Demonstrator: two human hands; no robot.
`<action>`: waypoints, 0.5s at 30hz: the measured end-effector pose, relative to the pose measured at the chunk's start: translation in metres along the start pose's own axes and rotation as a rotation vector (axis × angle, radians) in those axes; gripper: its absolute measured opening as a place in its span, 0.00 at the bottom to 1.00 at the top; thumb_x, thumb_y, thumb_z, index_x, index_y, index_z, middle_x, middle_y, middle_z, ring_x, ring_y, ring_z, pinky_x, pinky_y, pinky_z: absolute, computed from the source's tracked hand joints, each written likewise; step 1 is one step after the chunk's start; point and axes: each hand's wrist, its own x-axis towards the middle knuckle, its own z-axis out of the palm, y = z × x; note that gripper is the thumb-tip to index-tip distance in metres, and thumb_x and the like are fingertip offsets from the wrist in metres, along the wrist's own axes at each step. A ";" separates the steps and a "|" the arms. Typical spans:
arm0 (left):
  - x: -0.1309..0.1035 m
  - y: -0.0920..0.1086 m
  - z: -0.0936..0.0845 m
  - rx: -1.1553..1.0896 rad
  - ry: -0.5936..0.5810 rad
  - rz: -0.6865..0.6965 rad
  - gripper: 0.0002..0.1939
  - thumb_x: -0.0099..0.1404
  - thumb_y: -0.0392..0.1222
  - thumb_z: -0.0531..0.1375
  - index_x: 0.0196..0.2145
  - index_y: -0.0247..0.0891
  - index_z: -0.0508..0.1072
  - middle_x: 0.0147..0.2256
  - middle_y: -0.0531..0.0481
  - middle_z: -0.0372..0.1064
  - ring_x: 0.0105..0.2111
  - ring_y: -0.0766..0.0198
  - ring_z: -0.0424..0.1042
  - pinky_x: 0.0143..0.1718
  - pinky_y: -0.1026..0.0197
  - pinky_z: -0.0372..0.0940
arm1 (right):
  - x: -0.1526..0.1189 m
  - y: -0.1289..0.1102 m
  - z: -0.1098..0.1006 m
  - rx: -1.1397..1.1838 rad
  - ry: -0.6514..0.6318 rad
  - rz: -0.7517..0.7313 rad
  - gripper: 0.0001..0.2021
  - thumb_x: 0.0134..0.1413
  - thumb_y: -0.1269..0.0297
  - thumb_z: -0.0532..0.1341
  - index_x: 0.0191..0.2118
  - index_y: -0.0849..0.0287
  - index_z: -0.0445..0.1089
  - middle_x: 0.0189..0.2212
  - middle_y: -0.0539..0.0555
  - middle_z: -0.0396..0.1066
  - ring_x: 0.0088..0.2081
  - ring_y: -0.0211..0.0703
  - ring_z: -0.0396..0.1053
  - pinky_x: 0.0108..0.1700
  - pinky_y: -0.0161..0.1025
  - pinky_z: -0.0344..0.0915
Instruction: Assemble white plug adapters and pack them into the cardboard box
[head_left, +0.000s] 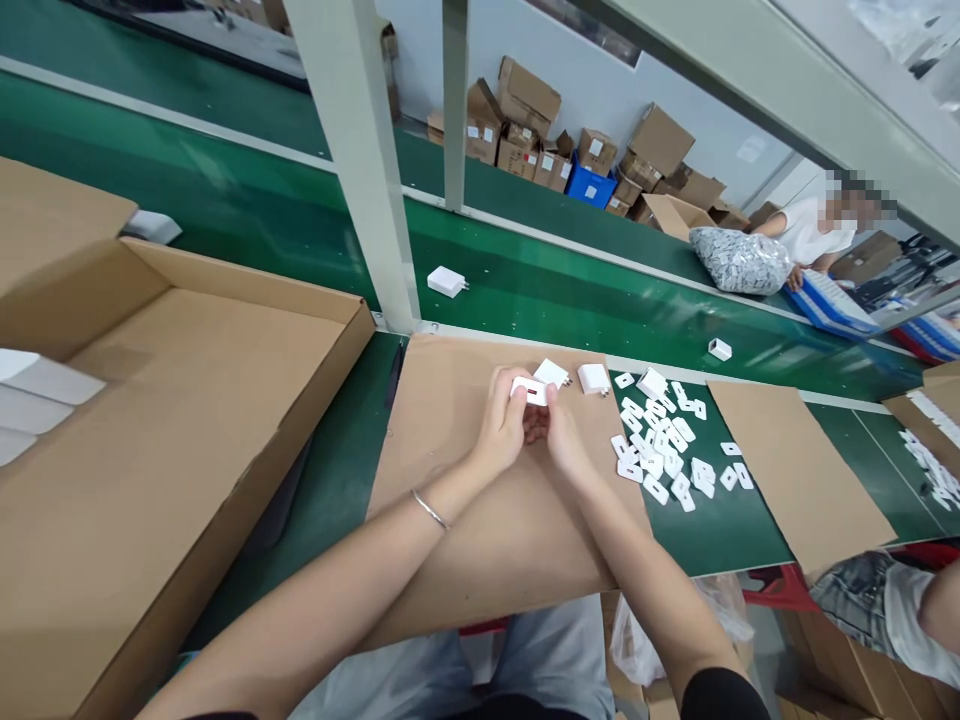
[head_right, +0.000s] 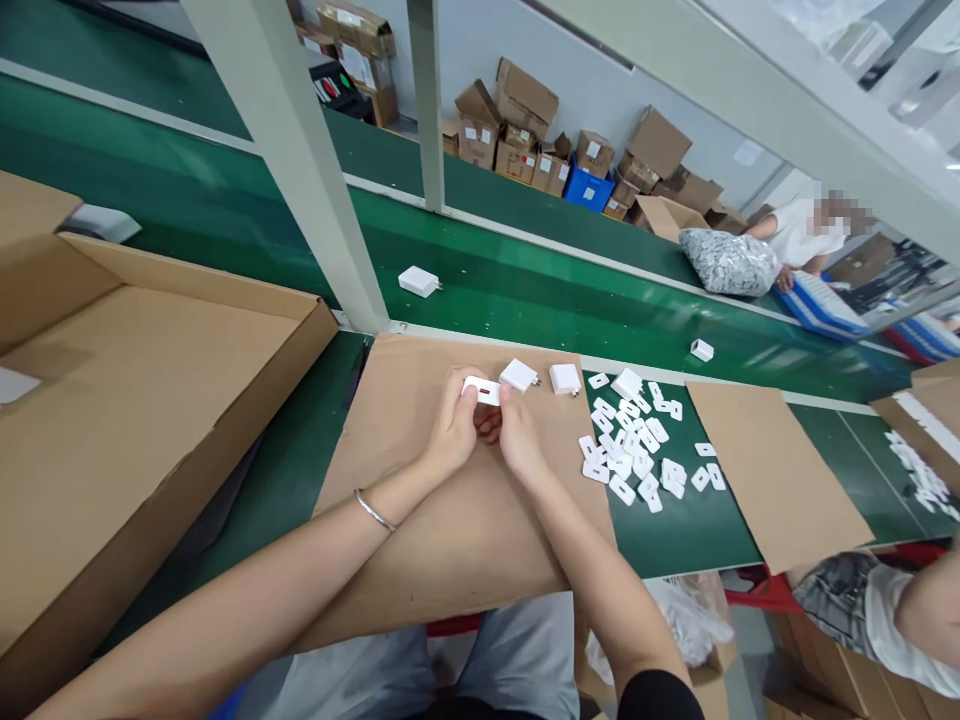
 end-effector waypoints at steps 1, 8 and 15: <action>0.000 0.000 -0.001 0.011 -0.010 0.005 0.22 0.77 0.60 0.46 0.44 0.41 0.68 0.44 0.45 0.65 0.43 0.58 0.68 0.47 0.55 0.64 | 0.000 0.003 0.003 0.012 0.020 -0.047 0.33 0.60 0.27 0.47 0.36 0.55 0.68 0.29 0.53 0.71 0.29 0.44 0.68 0.31 0.41 0.64; 0.002 -0.002 -0.004 0.173 -0.175 0.035 0.27 0.77 0.60 0.41 0.51 0.43 0.71 0.50 0.42 0.67 0.53 0.54 0.68 0.58 0.50 0.63 | 0.002 0.013 -0.011 -0.092 0.186 -0.323 0.26 0.64 0.35 0.52 0.28 0.54 0.60 0.26 0.49 0.63 0.30 0.41 0.61 0.35 0.41 0.59; 0.007 -0.002 -0.009 0.106 -0.332 -0.112 0.26 0.76 0.61 0.45 0.52 0.41 0.71 0.50 0.43 0.73 0.49 0.55 0.72 0.53 0.54 0.65 | 0.001 0.012 -0.022 -0.126 0.202 -0.333 0.20 0.66 0.42 0.54 0.31 0.54 0.60 0.27 0.47 0.62 0.30 0.41 0.60 0.36 0.40 0.58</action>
